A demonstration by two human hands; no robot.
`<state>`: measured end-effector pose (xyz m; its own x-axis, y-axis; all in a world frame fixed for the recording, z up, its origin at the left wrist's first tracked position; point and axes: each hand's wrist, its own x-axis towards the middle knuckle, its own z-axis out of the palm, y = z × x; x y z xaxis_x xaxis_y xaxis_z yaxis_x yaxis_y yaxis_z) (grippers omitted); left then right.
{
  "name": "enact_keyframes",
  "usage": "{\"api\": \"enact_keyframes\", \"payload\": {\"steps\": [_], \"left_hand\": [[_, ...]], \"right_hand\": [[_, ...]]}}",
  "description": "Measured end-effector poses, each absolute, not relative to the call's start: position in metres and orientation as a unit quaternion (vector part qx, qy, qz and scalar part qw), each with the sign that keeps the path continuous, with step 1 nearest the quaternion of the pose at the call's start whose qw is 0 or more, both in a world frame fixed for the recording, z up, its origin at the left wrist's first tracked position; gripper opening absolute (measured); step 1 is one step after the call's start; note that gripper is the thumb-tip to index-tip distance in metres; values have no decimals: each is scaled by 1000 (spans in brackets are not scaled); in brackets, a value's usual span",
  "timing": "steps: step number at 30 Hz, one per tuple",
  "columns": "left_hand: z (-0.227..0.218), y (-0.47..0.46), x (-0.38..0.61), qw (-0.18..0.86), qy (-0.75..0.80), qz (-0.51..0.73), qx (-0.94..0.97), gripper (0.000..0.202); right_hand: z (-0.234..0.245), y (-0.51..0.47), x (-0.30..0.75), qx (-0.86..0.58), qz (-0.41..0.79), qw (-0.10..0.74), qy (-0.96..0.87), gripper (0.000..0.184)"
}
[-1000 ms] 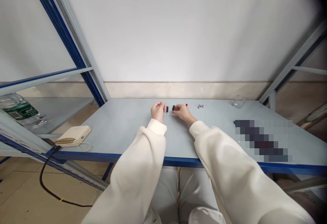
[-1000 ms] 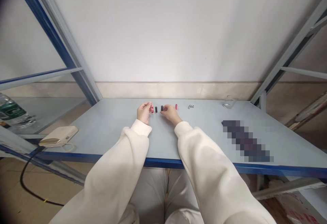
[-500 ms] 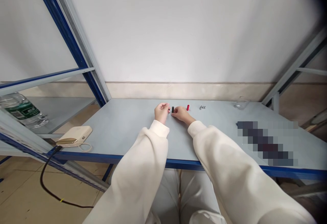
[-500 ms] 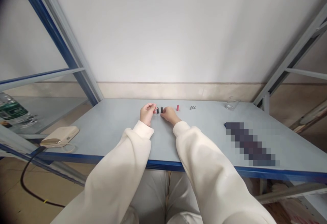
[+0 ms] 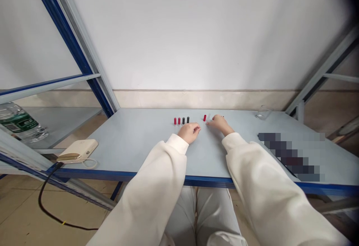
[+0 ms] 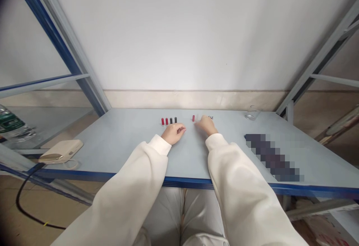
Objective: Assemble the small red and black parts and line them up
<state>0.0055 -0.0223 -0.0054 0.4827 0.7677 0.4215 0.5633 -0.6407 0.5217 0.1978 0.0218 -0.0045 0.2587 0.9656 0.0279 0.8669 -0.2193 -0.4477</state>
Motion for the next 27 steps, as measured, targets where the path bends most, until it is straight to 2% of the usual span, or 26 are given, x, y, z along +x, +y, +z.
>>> {"api": "enact_keyframes", "payload": {"steps": [4, 9, 15, 17, 22, 27], "left_hand": [[-6, -22, 5, 160, 396, 320, 846, 14], [-7, -21, 5, 158, 390, 321, 849, 14], [-6, -22, 6, 149, 400, 321, 845, 15], [-6, -22, 6, 151, 399, 331, 842, 17], [-7, -20, 4, 159, 391, 357, 834, 38], [-7, -19, 3, 168, 395, 350, 833, 31]], "right_hand": [[-13, 31, 193, -771, 169, 234, -568, 36], [-18, 38, 186, -761, 176, 269, -564, 20], [-13, 25, 183, -735, 176, 289, -587, 12], [-7, 13, 182, -707, 174, 305, -615, 12], [4, -16, 176, -611, 156, 320, -707, 15], [4, -29, 167, -574, 136, 317, -743, 16]]}}
